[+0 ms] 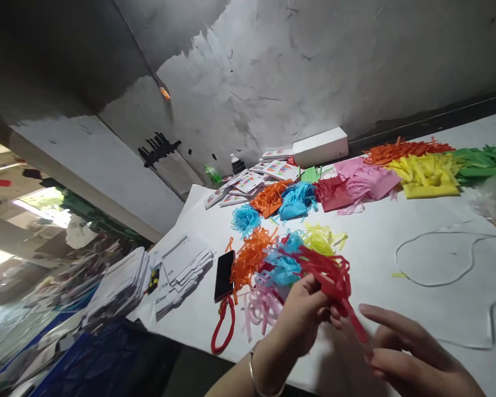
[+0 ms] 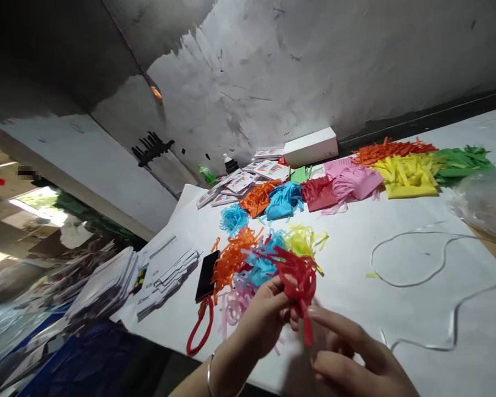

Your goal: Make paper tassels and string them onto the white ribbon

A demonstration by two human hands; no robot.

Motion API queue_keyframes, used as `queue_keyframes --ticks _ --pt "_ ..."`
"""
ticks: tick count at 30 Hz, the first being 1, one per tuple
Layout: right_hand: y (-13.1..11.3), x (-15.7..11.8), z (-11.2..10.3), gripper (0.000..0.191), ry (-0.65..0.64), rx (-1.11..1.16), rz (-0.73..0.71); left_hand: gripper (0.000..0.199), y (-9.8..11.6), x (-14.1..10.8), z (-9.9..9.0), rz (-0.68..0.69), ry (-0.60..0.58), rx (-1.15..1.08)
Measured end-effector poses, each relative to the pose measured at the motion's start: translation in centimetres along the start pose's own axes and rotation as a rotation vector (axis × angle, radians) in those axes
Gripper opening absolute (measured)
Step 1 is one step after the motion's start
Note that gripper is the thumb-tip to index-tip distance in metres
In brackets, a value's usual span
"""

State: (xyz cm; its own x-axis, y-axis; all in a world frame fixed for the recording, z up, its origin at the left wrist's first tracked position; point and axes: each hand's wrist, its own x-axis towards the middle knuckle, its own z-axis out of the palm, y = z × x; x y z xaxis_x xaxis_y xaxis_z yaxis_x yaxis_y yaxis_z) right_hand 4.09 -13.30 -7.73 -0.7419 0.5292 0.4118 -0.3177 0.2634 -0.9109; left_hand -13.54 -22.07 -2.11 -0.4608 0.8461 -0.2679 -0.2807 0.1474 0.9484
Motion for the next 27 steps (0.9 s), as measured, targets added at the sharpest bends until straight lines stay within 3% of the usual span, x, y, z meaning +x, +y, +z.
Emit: queue_keyframes --ticks 2,4,8,10,11,13,16,19,23,27 --pt "-0.9 0.2 0.2 0.019 -0.036 0.011 -0.027 0.033 -1.7 -0.9 1.1 -0.060 -0.064 -0.151" --pt "-1.9 0.4 -0.2 0.010 0.014 0.004 -0.041 0.033 -3.1 -1.8 1.5 -0.015 -0.031 -0.166" --pt "-3.2 0.7 -1.2 0.021 0.259 0.086 0.155 0.034 -5.6 -3.6 2.4 0.532 0.425 0.206" --pt "-3.3 0.6 -1.2 0.023 0.207 0.198 0.250 0.041 -6.7 -4.3 3.5 0.702 0.450 0.319" --pt "-3.3 0.5 -1.1 0.023 0.170 0.226 0.263 0.045 -7.1 -4.5 4.1 0.698 0.385 0.328" --pt "-3.1 0.2 -1.1 0.027 0.159 0.172 0.238 0.046 -7.7 -4.8 5.1 0.563 0.246 0.230" --pt "-2.6 -0.5 -1.6 0.035 0.249 -0.044 0.217 0.035 -7.7 -4.5 5.3 0.274 0.125 -0.114" --pt "-2.2 -1.4 -2.3 0.030 0.167 -0.183 0.271 0.034 -7.3 -4.1 4.9 0.084 -0.014 -0.432" --pt "-2.4 -2.1 -2.4 0.031 -0.027 -0.211 0.294 0.029 -7.3 -3.6 4.7 -0.017 -0.154 -0.624" --pt "-2.7 -2.3 -2.5 0.033 -0.059 -0.174 0.319 0.023 -7.8 -3.4 4.9 -0.042 -0.194 -0.664"
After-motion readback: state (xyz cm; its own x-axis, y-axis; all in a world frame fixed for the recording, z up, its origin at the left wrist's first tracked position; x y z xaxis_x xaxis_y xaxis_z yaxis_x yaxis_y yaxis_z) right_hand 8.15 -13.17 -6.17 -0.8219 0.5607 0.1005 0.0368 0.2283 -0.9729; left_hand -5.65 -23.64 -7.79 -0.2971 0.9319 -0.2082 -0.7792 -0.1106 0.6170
